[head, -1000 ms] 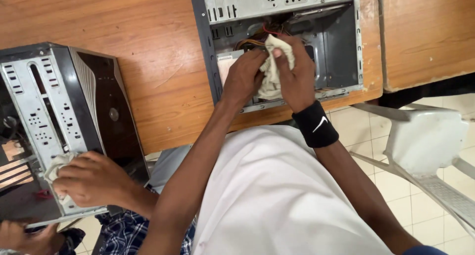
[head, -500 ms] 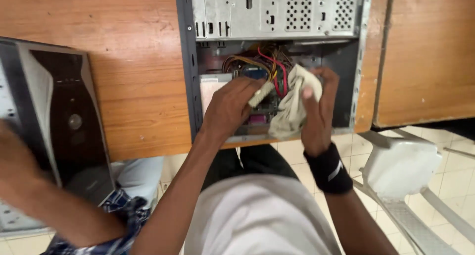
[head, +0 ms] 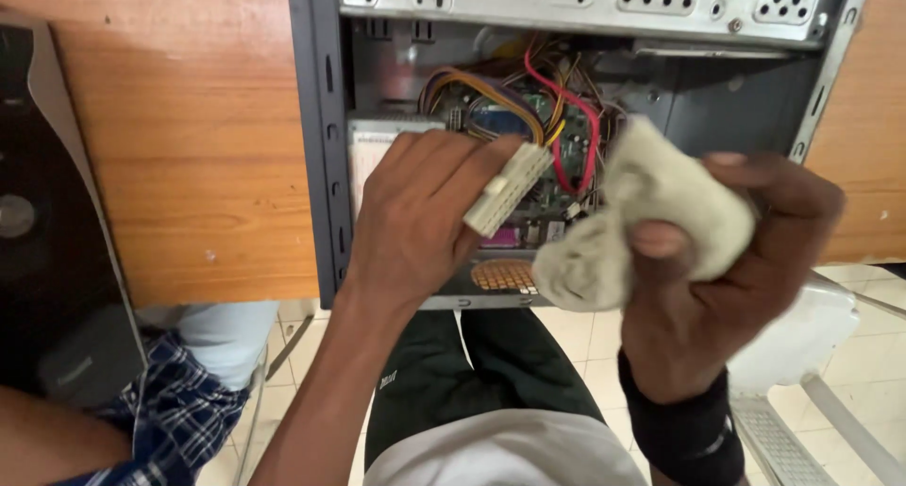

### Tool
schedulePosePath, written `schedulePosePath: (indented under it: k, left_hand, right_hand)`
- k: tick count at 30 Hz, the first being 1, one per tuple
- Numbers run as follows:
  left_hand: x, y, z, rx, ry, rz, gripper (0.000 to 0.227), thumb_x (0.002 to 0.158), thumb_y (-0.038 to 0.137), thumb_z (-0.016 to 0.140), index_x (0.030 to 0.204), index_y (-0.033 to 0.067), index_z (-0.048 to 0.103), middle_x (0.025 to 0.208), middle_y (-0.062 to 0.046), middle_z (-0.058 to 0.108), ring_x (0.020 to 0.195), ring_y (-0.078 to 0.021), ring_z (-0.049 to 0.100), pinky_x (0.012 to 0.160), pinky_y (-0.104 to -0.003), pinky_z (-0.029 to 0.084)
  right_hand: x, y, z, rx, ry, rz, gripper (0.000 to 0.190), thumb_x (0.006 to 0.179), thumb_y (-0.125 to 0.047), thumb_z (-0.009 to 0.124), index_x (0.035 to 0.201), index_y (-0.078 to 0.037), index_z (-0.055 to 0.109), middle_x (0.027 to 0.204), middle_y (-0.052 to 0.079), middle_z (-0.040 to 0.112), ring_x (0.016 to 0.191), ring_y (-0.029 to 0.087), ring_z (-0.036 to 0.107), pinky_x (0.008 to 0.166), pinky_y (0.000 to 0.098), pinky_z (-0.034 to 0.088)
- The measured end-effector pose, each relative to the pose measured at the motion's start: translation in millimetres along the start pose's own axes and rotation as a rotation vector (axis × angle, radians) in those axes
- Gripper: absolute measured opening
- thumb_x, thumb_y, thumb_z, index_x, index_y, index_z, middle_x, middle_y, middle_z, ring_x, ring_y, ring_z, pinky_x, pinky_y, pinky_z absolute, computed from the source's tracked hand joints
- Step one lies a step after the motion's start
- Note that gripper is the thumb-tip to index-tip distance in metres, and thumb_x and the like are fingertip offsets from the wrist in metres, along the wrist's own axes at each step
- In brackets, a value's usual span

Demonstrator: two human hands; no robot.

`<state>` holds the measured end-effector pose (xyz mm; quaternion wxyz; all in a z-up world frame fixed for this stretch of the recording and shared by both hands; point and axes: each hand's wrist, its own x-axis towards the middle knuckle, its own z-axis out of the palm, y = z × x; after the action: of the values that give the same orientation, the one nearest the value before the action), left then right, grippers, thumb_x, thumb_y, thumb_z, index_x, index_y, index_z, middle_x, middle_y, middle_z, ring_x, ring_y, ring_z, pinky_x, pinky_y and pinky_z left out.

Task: The person sits cross-legged and cleans the interior of an open computer case using a white cloth. They wipe the motherboard, power supply, and various internal cables, occasionally rearranging the wires to reach different areas.

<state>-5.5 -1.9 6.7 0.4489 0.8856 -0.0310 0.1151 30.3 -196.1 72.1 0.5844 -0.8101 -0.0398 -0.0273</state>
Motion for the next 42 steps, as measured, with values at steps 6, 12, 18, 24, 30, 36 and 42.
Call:
schedulePosePath:
  k: [6,12,18,24,30,36,42]
  left_hand:
    - [2.6,0.5,0.5,0.002,-0.023,0.009,0.051,0.083,0.002,0.082,0.13,0.0043,0.064,0.106,-0.01,0.065,0.101,-0.0301,0.063,0.089,-0.042,0.047]
    - [-2.1,3.9,4.4,0.065,0.002,0.075,0.057,0.076,-0.005,0.077,0.13,0.0037,0.063,0.105,-0.01,0.064,0.099,-0.0309,0.062,0.087,-0.043,0.046]
    - [2.2,7.6,1.9,0.068,0.013,0.076,0.058,0.071,-0.006,0.077,0.128,0.0043,0.065,0.102,-0.009,0.064,0.097,-0.0308,0.062,0.083,-0.043,0.046]
    - [0.2,1.2,6.0,0.092,-0.016,0.132,0.047,0.072,0.003,0.084,0.114,0.0042,0.064,0.107,-0.009,0.066,0.102,-0.029,0.064,0.084,-0.043,0.045]
    - [2.5,-1.3,9.0,0.119,-0.056,0.098,0.047,0.082,0.001,0.084,0.126,0.0066,0.068,0.103,-0.005,0.066,0.102,-0.0257,0.064,0.085,-0.041,0.046]
    - [2.7,2.7,5.3,0.167,-0.057,0.127,0.047,0.076,0.003,0.076,0.121,0.0042,0.066,0.106,-0.007,0.067,0.099,-0.0272,0.064,0.084,-0.041,0.046]
    - [3.9,6.4,4.1,0.086,-0.053,0.077,0.046,0.082,0.009,0.085,0.125,0.0049,0.069,0.1,-0.006,0.067,0.093,-0.0254,0.064,0.08,-0.041,0.045]
  right_hand:
    - [-9.6,3.9,12.5,-0.326,-0.362,-0.217,0.043,0.095,-0.023,0.084,0.12,-0.002,0.056,0.109,0.009,0.066,0.098,0.018,0.069,0.087,0.0279,0.056]
    - [12.0,16.3,15.7,-0.244,-0.208,-0.095,0.033,0.101,-0.015,0.083,0.115,-0.002,0.057,0.11,0.007,0.063,0.084,0.012,0.065,0.073,0.0242,0.057]
    - [5.0,6.8,10.5,-0.312,-0.265,-0.252,0.03,0.105,-0.008,0.086,0.113,0.0,0.058,0.107,0.01,0.064,0.088,0.014,0.064,0.077,0.0255,0.054]
    - [10.2,-3.1,15.8,-0.252,-0.242,-0.157,0.031,0.099,-0.013,0.085,0.114,-0.002,0.059,0.108,0.009,0.069,0.083,0.012,0.066,0.073,0.0257,0.055]
    - [-4.5,-4.5,15.0,-0.336,-0.354,-0.321,0.034,0.084,-0.014,0.09,0.105,-0.004,0.065,0.093,0.01,0.07,0.08,0.014,0.07,0.071,0.0301,0.055]
    - [2.6,16.9,8.4,-0.27,-0.259,-0.166,0.031,0.103,-0.014,0.088,0.111,-0.002,0.061,0.102,0.007,0.074,0.084,0.011,0.073,0.076,0.0259,0.06]
    - [-1.2,16.1,7.4,-0.246,-0.308,-0.218,0.035,0.091,-0.012,0.086,0.113,-0.001,0.061,0.102,0.012,0.07,0.082,0.014,0.07,0.074,0.0259,0.057]
